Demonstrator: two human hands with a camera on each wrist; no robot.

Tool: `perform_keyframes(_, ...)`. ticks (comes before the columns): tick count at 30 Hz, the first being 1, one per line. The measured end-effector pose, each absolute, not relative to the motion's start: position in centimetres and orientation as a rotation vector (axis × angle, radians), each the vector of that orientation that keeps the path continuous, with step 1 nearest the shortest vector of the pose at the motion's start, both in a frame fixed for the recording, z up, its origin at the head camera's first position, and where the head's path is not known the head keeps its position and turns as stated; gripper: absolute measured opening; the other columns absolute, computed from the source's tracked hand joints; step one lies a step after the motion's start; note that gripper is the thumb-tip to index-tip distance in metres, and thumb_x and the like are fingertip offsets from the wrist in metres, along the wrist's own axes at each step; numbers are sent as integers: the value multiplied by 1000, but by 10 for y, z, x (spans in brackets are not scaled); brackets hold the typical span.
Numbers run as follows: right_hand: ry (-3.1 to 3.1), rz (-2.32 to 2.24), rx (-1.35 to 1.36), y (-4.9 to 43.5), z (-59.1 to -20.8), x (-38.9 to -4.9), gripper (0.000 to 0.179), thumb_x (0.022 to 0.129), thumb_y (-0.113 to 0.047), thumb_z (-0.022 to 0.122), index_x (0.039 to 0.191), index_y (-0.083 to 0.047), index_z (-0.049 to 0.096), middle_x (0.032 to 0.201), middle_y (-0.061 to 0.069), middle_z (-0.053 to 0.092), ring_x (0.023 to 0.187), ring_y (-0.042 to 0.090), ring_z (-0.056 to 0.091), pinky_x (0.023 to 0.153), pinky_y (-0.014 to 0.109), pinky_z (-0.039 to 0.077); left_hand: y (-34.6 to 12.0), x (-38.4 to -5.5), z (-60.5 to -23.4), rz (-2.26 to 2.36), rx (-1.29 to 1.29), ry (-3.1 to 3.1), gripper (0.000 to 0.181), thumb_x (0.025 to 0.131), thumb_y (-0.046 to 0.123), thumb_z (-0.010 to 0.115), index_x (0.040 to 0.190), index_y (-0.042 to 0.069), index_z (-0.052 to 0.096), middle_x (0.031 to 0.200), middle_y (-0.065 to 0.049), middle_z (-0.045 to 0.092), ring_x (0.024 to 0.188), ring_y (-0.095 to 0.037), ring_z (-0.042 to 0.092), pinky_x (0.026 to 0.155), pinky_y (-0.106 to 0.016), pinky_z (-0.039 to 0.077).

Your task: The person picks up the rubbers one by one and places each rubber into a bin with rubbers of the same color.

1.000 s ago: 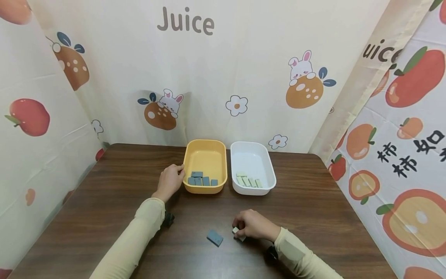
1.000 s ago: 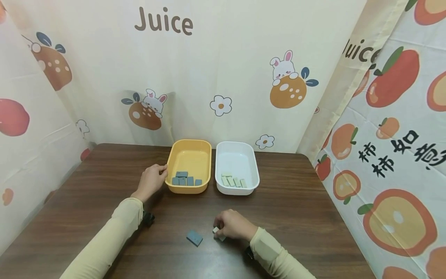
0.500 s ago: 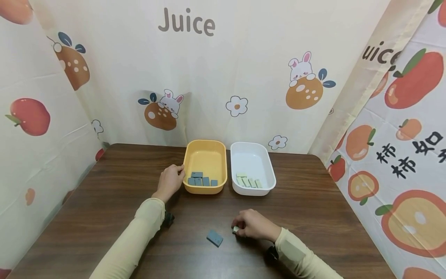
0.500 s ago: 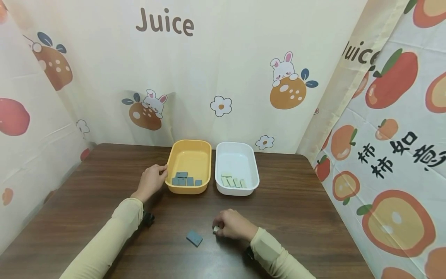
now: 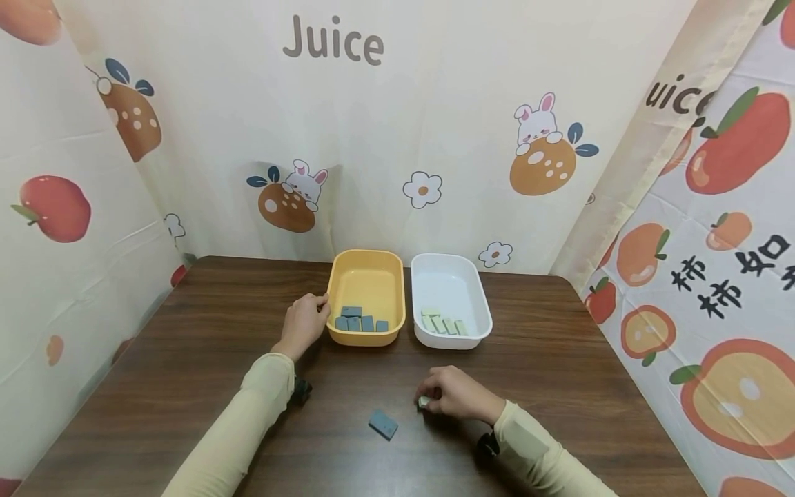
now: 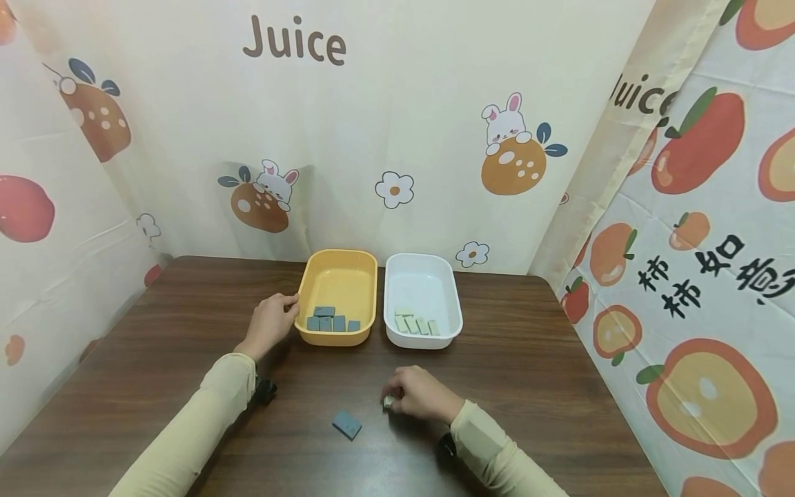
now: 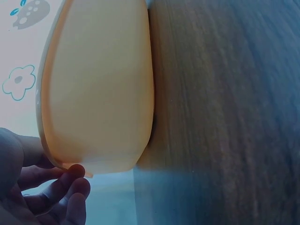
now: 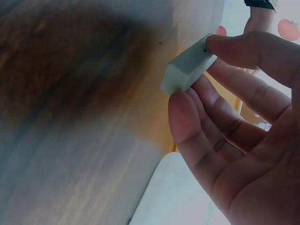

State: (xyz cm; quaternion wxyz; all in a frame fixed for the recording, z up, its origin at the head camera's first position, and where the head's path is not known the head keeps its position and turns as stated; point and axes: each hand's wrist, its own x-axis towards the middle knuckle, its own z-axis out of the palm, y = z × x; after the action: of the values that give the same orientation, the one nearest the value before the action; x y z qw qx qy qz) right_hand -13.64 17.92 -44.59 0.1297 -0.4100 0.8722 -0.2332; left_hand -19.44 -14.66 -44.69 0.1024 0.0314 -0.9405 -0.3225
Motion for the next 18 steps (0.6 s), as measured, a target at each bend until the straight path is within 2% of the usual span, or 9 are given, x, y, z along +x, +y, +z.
perform_keyframes(18,2584,-689,-1167,188,-439,-146,19,77,-2,73,94,-9,77,79,-4,62,71,3,53,64,17,46,-147,-194,-448,-969,73,-2772,36,95,17,58,127,2,63,108,-18,68,67,-22,52,59,-29,41)
